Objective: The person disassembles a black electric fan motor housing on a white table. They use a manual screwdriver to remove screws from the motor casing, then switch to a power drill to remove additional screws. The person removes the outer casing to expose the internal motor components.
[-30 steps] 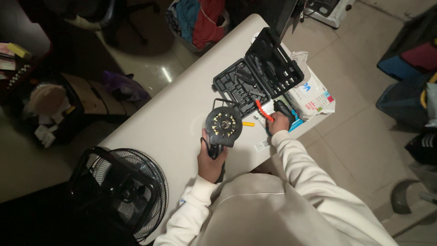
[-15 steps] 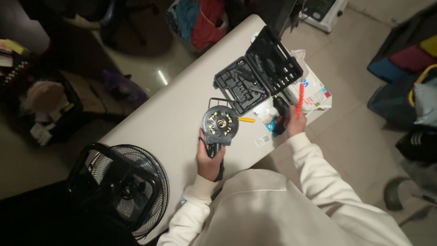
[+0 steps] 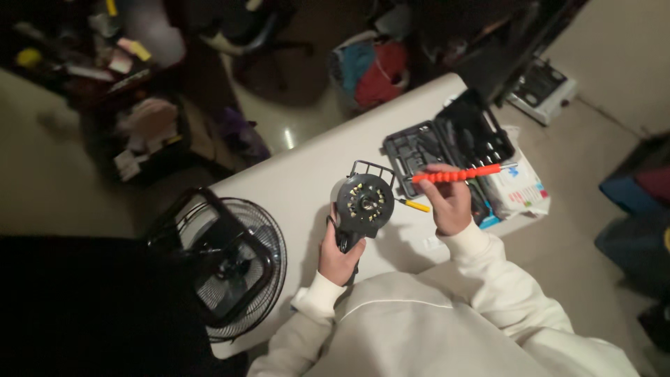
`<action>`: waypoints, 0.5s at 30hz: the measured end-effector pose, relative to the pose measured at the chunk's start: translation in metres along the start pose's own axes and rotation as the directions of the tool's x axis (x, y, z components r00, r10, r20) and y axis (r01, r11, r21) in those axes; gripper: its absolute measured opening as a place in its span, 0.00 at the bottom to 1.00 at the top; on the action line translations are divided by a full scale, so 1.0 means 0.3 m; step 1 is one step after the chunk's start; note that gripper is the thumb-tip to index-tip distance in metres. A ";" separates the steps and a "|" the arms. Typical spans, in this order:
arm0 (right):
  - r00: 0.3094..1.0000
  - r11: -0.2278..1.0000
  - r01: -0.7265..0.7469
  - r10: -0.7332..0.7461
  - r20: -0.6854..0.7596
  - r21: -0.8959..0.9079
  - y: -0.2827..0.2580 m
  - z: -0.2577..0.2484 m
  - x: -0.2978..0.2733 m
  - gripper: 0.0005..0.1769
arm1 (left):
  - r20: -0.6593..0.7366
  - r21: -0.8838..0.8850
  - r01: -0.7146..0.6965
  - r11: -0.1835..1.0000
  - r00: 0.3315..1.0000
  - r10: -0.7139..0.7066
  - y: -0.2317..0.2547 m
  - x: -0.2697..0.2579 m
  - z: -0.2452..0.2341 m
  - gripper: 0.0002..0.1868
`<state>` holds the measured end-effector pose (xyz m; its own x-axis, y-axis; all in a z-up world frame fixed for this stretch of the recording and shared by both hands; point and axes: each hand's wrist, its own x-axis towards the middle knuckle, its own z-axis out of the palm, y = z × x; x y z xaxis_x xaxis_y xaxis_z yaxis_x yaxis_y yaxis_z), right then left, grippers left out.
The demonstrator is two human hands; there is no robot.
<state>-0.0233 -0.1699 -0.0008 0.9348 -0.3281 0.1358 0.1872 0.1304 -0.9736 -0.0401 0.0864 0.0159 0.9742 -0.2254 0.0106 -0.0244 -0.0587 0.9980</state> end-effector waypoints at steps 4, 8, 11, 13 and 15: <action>0.955 0.991 0.094 -0.116 0.273 0.091 -0.093 0.098 -0.011 0.12 | -0.057 0.024 -0.031 0.999 0.998 0.033 -0.001 -0.037 -0.053 0.48; 0.929 0.996 0.086 -0.084 0.361 0.009 -0.114 0.173 0.002 0.12 | -0.098 -0.037 -0.077 0.996 0.993 0.073 -0.002 -0.062 -0.083 0.49; 0.902 0.959 0.228 -0.143 0.407 -0.170 -0.120 0.212 -0.006 0.12 | -0.113 -0.053 -0.103 0.993 0.989 0.097 0.007 -0.074 -0.104 0.49; 0.891 0.956 0.236 -0.142 0.432 -0.173 -0.123 0.229 -0.012 0.11 | -0.133 0.017 -0.136 0.991 0.982 0.137 0.017 -0.093 -0.115 0.48; 0.870 0.937 0.310 -0.211 0.445 -0.161 -0.132 0.240 -0.015 0.11 | -0.146 0.040 -0.139 0.989 0.979 0.144 0.031 -0.103 -0.120 0.48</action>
<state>-0.0132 -0.1064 0.0502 0.9084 0.1028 0.4052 0.4162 -0.1300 -0.8999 -0.0625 0.1279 0.0270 0.9828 -0.0869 0.1628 -0.1688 -0.0661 0.9834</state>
